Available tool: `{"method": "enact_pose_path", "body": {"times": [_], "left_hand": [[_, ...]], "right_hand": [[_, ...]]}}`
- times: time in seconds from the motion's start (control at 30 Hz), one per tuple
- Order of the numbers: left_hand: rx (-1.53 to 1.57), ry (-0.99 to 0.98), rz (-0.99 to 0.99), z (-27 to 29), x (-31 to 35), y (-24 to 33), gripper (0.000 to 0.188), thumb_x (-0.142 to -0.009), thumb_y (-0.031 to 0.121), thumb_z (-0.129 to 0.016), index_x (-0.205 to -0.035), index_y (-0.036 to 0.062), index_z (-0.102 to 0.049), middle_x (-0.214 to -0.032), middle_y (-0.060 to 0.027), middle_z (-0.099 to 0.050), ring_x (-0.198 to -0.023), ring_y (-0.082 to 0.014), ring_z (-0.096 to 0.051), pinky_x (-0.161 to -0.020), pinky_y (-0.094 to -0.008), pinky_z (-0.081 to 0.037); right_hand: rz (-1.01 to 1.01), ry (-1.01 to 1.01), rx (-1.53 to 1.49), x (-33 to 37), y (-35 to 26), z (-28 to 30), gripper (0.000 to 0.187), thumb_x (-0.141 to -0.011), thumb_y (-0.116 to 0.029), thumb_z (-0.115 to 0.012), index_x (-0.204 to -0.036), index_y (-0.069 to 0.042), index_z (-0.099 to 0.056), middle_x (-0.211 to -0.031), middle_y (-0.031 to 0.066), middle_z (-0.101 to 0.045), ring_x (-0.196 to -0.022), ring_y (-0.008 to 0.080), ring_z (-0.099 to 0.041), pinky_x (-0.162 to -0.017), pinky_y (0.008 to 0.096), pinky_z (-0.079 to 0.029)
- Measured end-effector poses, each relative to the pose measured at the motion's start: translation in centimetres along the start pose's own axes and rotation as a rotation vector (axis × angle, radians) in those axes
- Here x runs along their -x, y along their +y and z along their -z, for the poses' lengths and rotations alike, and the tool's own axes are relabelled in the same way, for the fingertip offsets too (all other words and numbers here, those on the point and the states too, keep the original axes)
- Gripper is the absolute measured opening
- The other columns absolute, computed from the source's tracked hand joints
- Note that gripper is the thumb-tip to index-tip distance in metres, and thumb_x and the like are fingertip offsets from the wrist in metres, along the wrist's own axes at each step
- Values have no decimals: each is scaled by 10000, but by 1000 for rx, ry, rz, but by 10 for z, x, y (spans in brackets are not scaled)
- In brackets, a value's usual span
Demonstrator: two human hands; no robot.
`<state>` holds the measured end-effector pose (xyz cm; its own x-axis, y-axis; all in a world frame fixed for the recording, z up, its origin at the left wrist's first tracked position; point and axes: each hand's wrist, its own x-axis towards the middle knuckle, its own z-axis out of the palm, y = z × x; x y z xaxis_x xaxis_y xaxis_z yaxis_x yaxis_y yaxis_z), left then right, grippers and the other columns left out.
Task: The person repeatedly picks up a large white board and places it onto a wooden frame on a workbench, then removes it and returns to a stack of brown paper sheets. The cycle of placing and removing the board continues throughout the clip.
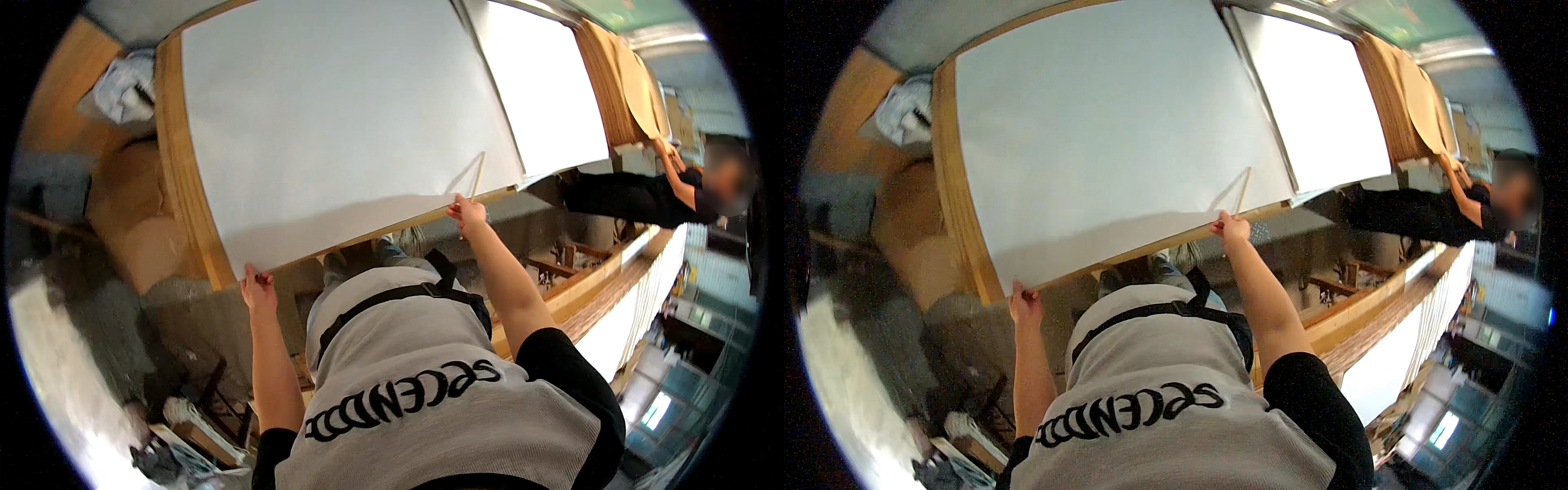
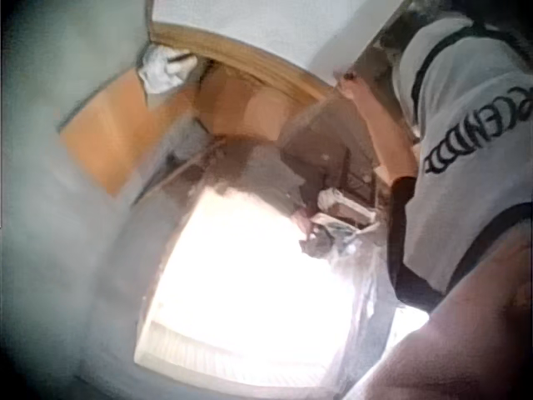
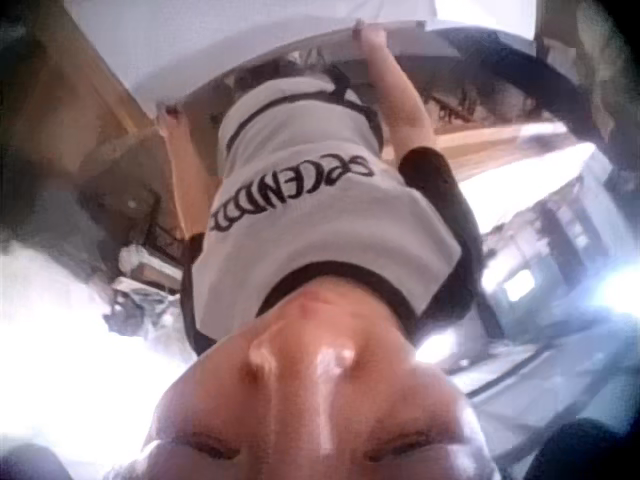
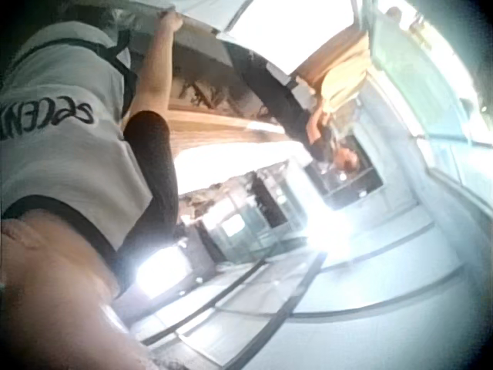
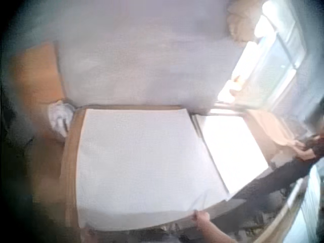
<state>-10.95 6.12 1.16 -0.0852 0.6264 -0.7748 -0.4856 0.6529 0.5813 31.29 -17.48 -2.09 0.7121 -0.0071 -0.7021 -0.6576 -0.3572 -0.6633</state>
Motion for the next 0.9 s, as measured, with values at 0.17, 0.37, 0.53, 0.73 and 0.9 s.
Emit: {"method": "enact_pose_path", "body": {"times": [0.17,0.37,0.53,0.73,0.9], "left_hand": [[-5,30,47,7,-8,3,197,-833,149,-543,-789,58,-374,-638,-41,-417,-509,-148,-409,-427,-294,-340],[6,-25,69,8,-11,5,196,-839,160,-534,-791,47,-381,-599,-37,-403,-501,-149,-398,-415,-282,-331],[-59,-4,62,19,-28,2,163,-843,194,-527,-816,45,-466,-582,-28,-413,-498,-127,-387,-411,-259,-315],[-79,-130,245,-5,-7,-2,253,-809,315,-557,-868,74,-505,-628,-33,-474,-460,-111,-333,-398,-243,-280],[-120,-187,329,-60,33,-15,299,-800,360,-548,-877,74,-507,-597,-33,-458,-438,-128,-318,-384,-247,-251]], "right_hand": [[-133,-1,34,27,-14,-10,252,-787,-279,-578,-725,-41,-523,-610,34,-575,-446,105,-525,-323,243,-281],[-66,-4,28,25,-7,-10,272,-790,-294,-576,-674,-51,-534,-588,13,-559,-424,76,-469,-331,240,-294],[78,-60,-70,7,18,-9,282,-793,-290,-573,-649,-49,-545,-582,15,-545,-452,75,-466,-374,229,-336],[-53,-297,-148,34,-15,12,294,-767,-365,-587,-822,-82,-528,-669,13,-578,-490,60,-470,-372,197,-282],[-125,-404,-156,35,-34,26,359,-749,-425,-594,-803,-79,-515,-667,29,-582,-469,54,-453,-367,177,-257]]}}
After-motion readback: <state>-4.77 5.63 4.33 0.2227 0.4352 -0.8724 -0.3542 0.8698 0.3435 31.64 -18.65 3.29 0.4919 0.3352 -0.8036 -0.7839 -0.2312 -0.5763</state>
